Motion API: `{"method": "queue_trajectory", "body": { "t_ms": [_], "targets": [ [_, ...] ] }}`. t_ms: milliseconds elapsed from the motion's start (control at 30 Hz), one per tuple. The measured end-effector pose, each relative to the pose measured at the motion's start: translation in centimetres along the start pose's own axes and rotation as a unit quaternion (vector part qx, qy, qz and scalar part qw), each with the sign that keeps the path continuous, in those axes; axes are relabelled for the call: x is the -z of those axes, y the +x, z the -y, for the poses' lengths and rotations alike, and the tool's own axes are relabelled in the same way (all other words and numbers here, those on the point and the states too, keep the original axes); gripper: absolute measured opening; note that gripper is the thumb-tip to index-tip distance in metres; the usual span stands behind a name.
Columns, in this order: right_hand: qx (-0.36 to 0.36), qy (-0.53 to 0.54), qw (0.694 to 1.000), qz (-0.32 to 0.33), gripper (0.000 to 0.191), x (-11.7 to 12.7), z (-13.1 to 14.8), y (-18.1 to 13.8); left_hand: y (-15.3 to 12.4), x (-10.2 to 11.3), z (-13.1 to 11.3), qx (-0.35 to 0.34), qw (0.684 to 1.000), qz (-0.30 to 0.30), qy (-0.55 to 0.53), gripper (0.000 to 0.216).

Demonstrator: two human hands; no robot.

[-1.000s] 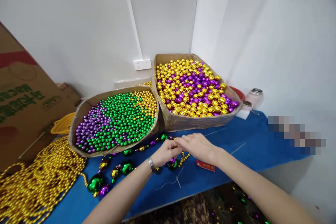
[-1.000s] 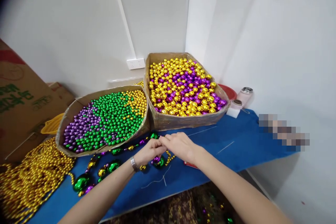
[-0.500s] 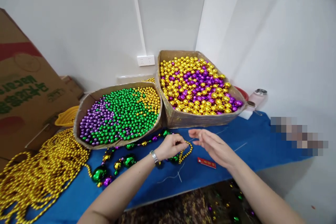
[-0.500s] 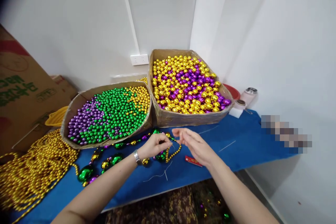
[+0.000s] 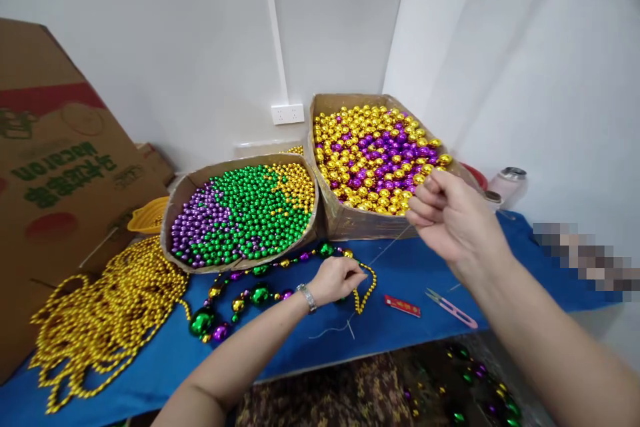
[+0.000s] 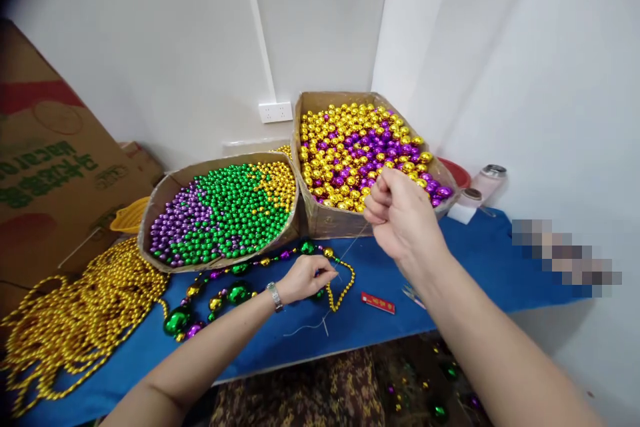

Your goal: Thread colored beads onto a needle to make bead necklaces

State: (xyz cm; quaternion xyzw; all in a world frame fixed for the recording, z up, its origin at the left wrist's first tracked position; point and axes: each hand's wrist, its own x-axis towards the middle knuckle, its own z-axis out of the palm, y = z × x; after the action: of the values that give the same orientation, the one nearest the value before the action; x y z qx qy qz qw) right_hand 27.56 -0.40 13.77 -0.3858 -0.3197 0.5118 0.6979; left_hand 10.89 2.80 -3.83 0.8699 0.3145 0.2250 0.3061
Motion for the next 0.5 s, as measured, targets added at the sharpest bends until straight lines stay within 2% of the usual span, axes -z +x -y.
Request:
{"method": "queue_trajectory", "body": {
  "t_ms": [67,133,267,367,400,433,467,500],
  "targets": [
    [0.006,-0.012,1.000,0.002,0.033,-1.0,0.2,-0.2,-0.4,-0.1,0.4,0.014,1.000,-0.003,-0.011,0.021],
    [0.017,-0.024,0.999,0.040,0.031,-2.2,-0.4,-0.5,-0.7,-0.2,0.7,0.028,0.999,0.011,-0.040,0.022],
    [0.039,-0.080,0.981,0.175,0.027,-4.6,-2.1,-0.5,-0.9,-0.3,0.6,0.051,0.991,0.037,-0.121,0.024],
    [0.051,-0.192,0.943,0.268,0.026,-6.7,-3.0,0.5,-0.7,-0.2,-0.2,0.044,0.987,0.055,-0.144,0.026],
    [0.063,-0.262,0.913,0.308,0.026,-7.4,-3.4,0.8,-0.7,-0.2,-0.7,0.035,0.986,0.072,-0.149,0.026],
    [0.081,-0.345,0.866,0.352,0.029,-8.3,-3.8,1.0,-0.6,-0.1,-1.1,0.024,0.984,0.089,-0.153,0.027],
    [0.103,-0.433,0.802,0.399,0.033,-9.2,-4.4,1.1,-0.5,0.0,-1.6,0.015,0.982,0.100,-0.159,0.027],
    [0.128,-0.517,0.719,0.447,0.037,-10.1,-5.2,0.9,-0.5,0.1,-2.0,0.009,0.980,0.104,-0.168,0.026]
  ]
}}
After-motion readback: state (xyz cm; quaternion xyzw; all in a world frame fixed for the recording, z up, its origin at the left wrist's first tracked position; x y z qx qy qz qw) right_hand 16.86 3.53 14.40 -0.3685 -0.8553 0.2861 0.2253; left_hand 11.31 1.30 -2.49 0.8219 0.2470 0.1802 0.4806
